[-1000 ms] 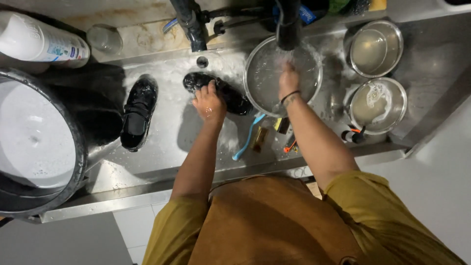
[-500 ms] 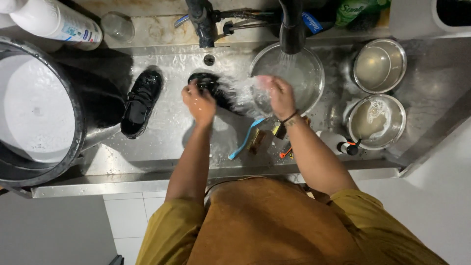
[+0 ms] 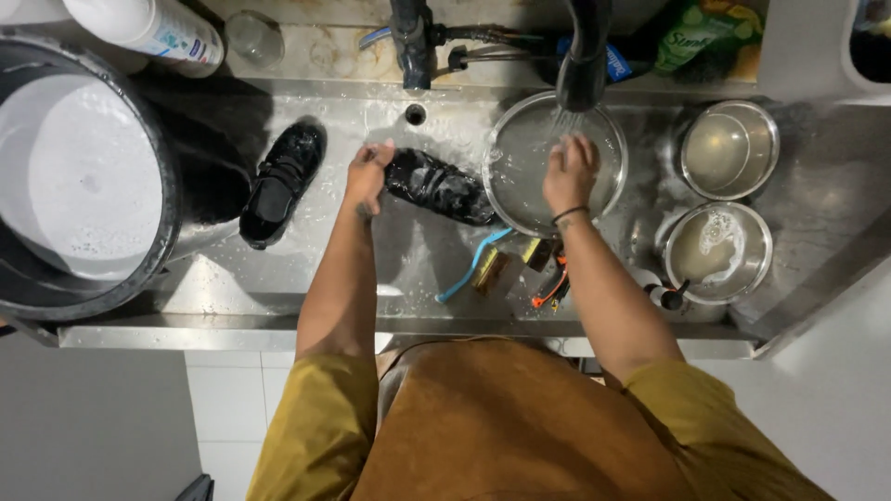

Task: The person cleans a pair of black shoes at a metal sink using spray, a sponge, and a small brush before rinsing them under a faucet and scrubbing the soles with a yellow tool.

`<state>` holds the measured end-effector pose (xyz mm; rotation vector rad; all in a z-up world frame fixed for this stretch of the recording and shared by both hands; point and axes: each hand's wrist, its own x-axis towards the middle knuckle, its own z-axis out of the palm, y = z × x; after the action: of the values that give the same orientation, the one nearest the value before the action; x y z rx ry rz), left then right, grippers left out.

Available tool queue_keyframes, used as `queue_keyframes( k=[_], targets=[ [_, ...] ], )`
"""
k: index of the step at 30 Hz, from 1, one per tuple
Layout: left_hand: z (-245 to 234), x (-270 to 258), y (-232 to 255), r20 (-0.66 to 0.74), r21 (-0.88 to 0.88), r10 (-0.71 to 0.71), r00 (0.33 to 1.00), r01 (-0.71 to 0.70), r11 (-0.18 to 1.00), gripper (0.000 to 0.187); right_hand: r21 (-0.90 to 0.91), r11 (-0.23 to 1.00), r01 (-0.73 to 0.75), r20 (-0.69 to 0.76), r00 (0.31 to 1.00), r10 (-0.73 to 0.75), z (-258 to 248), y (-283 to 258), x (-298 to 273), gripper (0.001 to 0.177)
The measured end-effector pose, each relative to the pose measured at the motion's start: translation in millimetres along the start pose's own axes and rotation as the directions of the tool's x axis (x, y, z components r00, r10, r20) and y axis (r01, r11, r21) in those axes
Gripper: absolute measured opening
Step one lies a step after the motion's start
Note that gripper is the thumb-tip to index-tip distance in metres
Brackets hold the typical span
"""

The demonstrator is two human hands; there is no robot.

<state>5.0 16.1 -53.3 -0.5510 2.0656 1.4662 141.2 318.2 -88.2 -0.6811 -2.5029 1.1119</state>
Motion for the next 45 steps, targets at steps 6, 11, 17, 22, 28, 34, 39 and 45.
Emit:
queue_keyframes(
  k=[6, 11, 17, 22, 28, 34, 39, 45],
  targets=[
    [0, 32, -54, -0.095, -0.104, 0.085, 0.992, -0.095, 0.990, 0.054, 0.696, 0.496, -0.519, 0.489, 0.848, 0.202, 7, -65, -40, 0.054],
    [-32, -51, 31, -0.040, -0.118, 0.535, 0.844, -0.536, 0.836, 0.022, 0.128, 0.962, 0.242, 0.292, 0.918, -0.270, 21, -67, -57, 0.040],
    [-63, -32, 60, -0.134, -0.561, 0.668, 0.732, -0.612, 0.558, 0.017, 0.484, 0.861, -0.157, 0.705, 0.653, -0.277, 28, -86, -16, 0.128],
    [-60, -4, 15, -0.036, -0.732, 0.677, 0.735, -0.480, 0.483, 0.025, 0.210, 0.970, -0.122, 0.743, 0.664, -0.078, 35, -101, -46, 0.085],
    [-86, -78, 37, 0.036, -0.643, 0.405, 0.914, -0.289, 0.709, 0.056, 0.114, 0.918, 0.379, 0.186, 0.900, -0.395, 0, -119, -61, 0.064],
    [-92, -81, 12, -0.080, -0.500, 0.058, 0.995, -0.090, 0.861, 0.065, 0.039, 0.867, 0.497, 0.340, 0.809, -0.480, -6, -119, -45, 0.072],
    [-149, -95, 21, -0.127, -0.576, 0.275, 0.953, -0.297, 0.762, 0.037, 0.153, 0.821, 0.550, 0.290, 0.769, -0.570, -49, -237, -23, 0.087],
    [-270, -107, 84, -0.174, -0.305, 0.459, 0.871, -0.491, 0.816, 0.039, 0.338, 0.537, 0.773, 0.140, 0.522, -0.841, -41, -451, -5, 0.061]
  ],
)
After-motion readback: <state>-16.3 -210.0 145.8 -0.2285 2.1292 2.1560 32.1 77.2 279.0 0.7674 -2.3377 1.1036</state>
